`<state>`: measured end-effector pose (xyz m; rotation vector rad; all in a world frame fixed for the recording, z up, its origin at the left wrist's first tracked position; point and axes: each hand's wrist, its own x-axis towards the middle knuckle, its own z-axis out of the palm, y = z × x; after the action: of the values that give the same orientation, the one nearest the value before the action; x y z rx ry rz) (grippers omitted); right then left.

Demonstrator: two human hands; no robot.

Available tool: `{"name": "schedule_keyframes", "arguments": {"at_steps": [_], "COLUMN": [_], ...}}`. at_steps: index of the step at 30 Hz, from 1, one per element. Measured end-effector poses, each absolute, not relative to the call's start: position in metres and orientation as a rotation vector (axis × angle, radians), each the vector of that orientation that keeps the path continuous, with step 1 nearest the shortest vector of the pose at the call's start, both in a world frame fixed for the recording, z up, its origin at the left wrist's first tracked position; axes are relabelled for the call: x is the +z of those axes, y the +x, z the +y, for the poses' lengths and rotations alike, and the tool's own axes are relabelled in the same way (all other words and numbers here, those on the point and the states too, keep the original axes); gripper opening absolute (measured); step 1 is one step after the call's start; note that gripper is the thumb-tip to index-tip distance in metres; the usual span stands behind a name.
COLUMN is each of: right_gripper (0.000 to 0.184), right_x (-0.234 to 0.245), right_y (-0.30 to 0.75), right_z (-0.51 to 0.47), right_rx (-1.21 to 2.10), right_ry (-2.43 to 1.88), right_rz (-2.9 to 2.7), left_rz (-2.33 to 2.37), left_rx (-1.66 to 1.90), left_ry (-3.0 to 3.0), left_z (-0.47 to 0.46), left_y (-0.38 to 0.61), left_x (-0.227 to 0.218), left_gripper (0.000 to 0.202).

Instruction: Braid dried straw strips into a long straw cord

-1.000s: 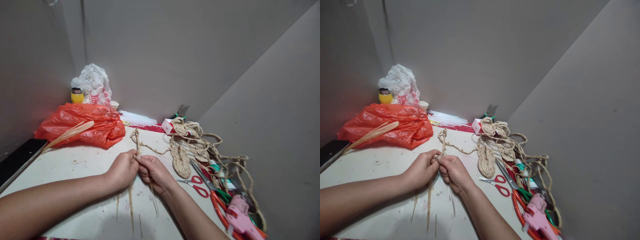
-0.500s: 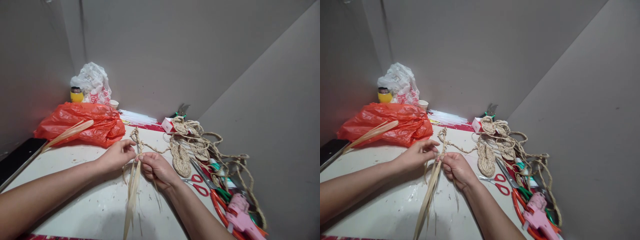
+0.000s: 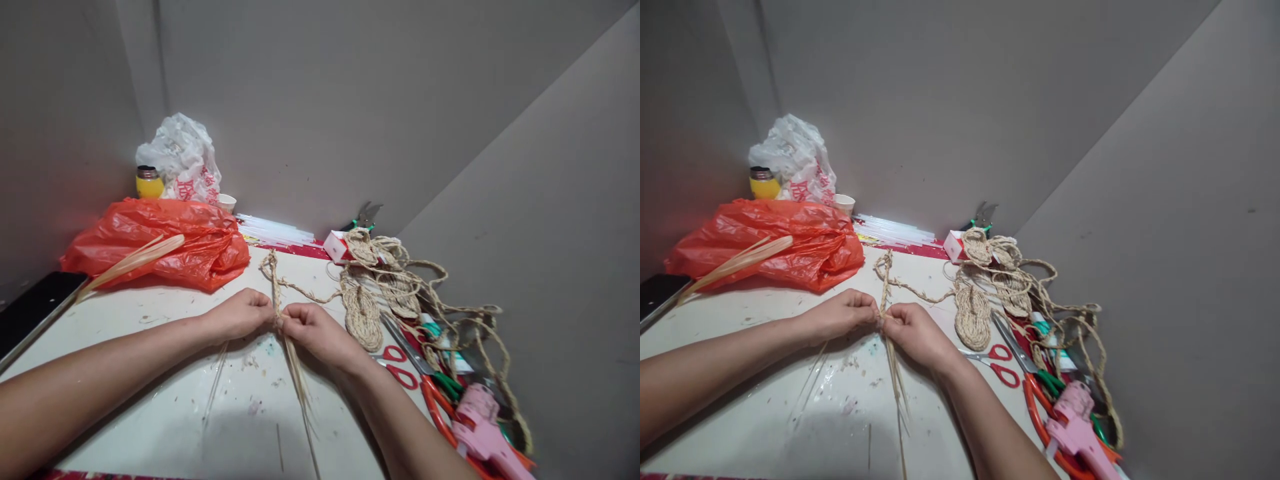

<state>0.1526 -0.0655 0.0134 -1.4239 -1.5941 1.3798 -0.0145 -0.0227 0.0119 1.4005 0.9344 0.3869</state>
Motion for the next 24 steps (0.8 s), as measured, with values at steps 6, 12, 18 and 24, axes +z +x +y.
{"name": "schedule_keyframes", "arguments": {"at_steps": [6, 12, 18, 24], "right_gripper": [0.024, 0.024, 0.025, 0.027], "right_x": [0.013, 0.013, 0.015, 0.022], "right_y": [0.152, 0.15, 0.149, 0.16], "right_z": [-0.068, -0.072, -0.074, -0.071], "right_rx": [1.006, 0.758, 0.709, 0.886], "right_ry": [-1.524, -1.59, -1.622, -1.569], "right_rz": [-1.892, -2.003, -2.047, -2.058], "left_rz": [0.902, 0.879, 0.94, 0.957], "left_rx": [0.286, 0.3, 0.363, 0.401], "left_ry": [1.349, 1.321, 1.328, 1.375], "left_z": [-0.024, -0.026, -0.03, -0.028], "left_y": [-0.014, -0.014, -0.01, -0.012], "left_x": [0.017, 0.018, 0.021, 0.008], "left_gripper": [0.025, 0.034, 0.02, 0.019]}}
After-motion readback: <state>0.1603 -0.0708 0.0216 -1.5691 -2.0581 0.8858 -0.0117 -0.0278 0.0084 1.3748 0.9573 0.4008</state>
